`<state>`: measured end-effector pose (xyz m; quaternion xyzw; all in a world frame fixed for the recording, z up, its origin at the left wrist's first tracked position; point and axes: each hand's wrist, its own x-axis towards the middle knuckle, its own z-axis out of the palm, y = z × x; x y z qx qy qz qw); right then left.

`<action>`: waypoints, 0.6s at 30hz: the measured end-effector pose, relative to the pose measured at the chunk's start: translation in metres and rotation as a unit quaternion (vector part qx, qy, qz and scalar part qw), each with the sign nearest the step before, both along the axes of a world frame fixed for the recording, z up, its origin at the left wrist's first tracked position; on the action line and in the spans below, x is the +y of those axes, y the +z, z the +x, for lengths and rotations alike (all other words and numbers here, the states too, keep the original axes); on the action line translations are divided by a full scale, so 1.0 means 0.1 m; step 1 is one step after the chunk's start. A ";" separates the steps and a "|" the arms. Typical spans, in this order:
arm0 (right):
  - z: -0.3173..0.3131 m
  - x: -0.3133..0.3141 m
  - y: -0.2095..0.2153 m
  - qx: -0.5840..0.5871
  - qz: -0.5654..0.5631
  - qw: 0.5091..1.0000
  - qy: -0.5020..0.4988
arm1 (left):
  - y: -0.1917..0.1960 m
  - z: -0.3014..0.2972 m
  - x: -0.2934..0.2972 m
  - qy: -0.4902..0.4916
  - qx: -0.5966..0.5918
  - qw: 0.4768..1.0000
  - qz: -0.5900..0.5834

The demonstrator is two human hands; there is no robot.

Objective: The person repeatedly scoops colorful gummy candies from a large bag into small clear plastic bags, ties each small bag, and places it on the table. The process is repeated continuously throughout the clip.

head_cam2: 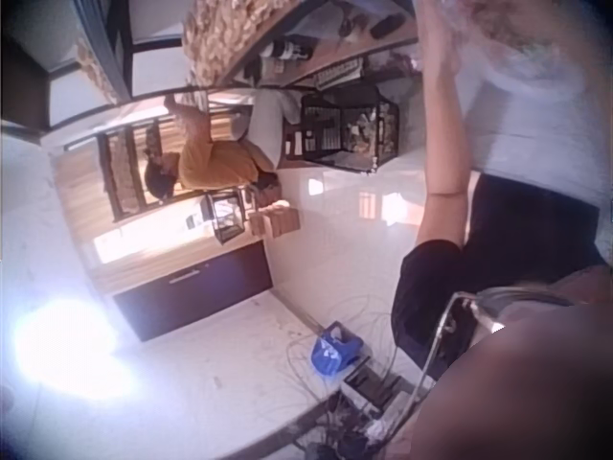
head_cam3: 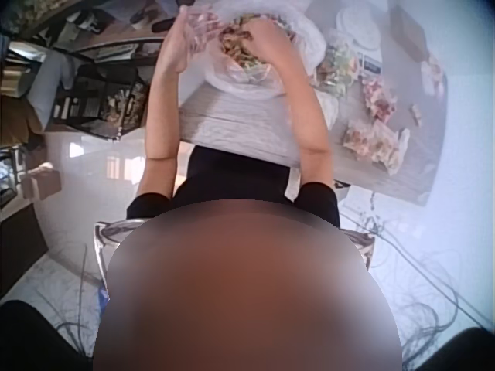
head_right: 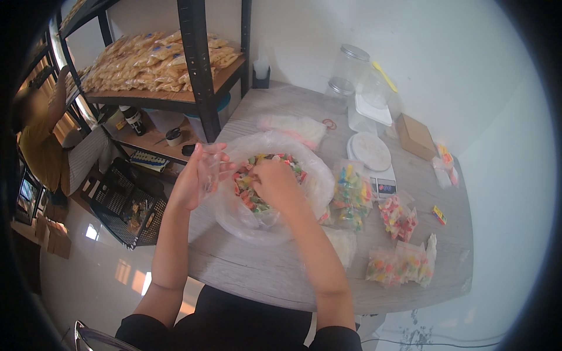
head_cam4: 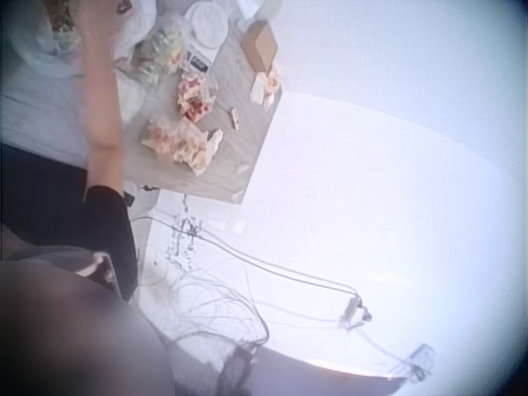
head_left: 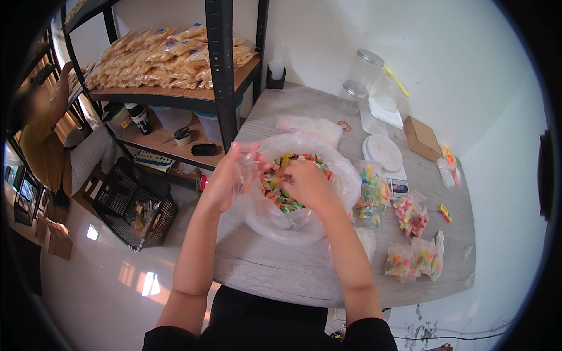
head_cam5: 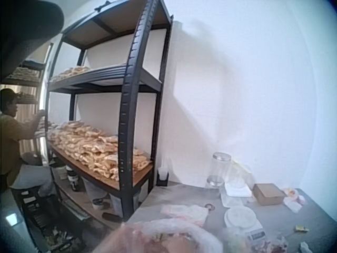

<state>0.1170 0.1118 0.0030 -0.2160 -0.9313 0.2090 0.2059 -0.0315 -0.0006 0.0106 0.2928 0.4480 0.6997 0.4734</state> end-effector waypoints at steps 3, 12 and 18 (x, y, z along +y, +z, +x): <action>0.18 0.01 0.30 0.056 -0.133 0.989 -0.022 | -0.01 -0.04 -0.01 -0.074 -0.095 0.991 0.053; 0.40 -0.16 0.74 0.197 -0.051 0.979 0.019 | -0.07 0.04 -0.02 -0.346 -0.050 0.935 0.052; 0.31 -0.29 0.69 0.153 -0.052 0.980 0.119 | -0.10 0.08 -0.03 -0.377 0.024 0.924 0.065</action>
